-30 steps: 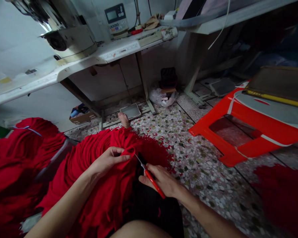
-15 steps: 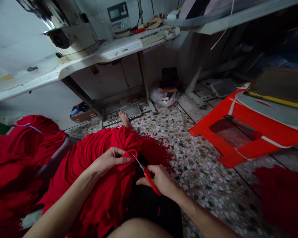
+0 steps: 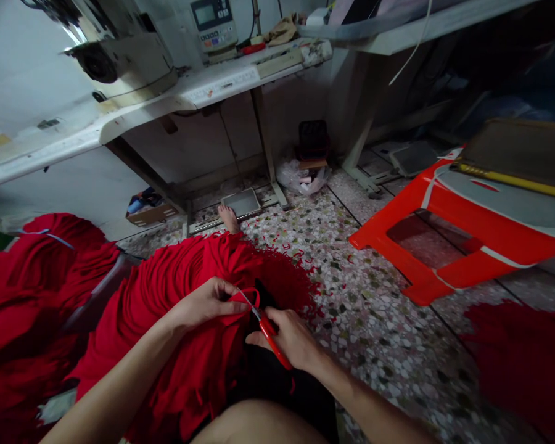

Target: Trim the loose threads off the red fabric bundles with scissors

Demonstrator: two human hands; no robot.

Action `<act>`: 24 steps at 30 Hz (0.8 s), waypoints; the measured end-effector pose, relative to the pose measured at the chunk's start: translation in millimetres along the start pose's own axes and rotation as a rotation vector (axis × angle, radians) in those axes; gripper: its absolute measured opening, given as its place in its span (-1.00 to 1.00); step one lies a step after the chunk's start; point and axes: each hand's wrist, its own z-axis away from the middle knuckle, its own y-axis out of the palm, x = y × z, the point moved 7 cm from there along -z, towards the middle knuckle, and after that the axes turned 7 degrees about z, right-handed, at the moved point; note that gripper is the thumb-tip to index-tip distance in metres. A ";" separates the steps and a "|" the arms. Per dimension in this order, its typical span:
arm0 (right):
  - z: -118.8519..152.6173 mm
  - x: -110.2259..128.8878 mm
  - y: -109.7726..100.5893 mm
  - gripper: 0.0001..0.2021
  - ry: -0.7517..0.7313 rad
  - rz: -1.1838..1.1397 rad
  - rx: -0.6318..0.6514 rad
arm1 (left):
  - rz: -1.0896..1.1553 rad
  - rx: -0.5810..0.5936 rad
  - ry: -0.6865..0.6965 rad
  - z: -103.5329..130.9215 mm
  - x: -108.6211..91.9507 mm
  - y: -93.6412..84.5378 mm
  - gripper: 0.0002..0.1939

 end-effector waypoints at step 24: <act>-40.3 53.5 48.3 -0.60 0.002 -0.709 -0.071 | -0.374 -0.464 0.242 84.4 -41.9 -52.8 -0.66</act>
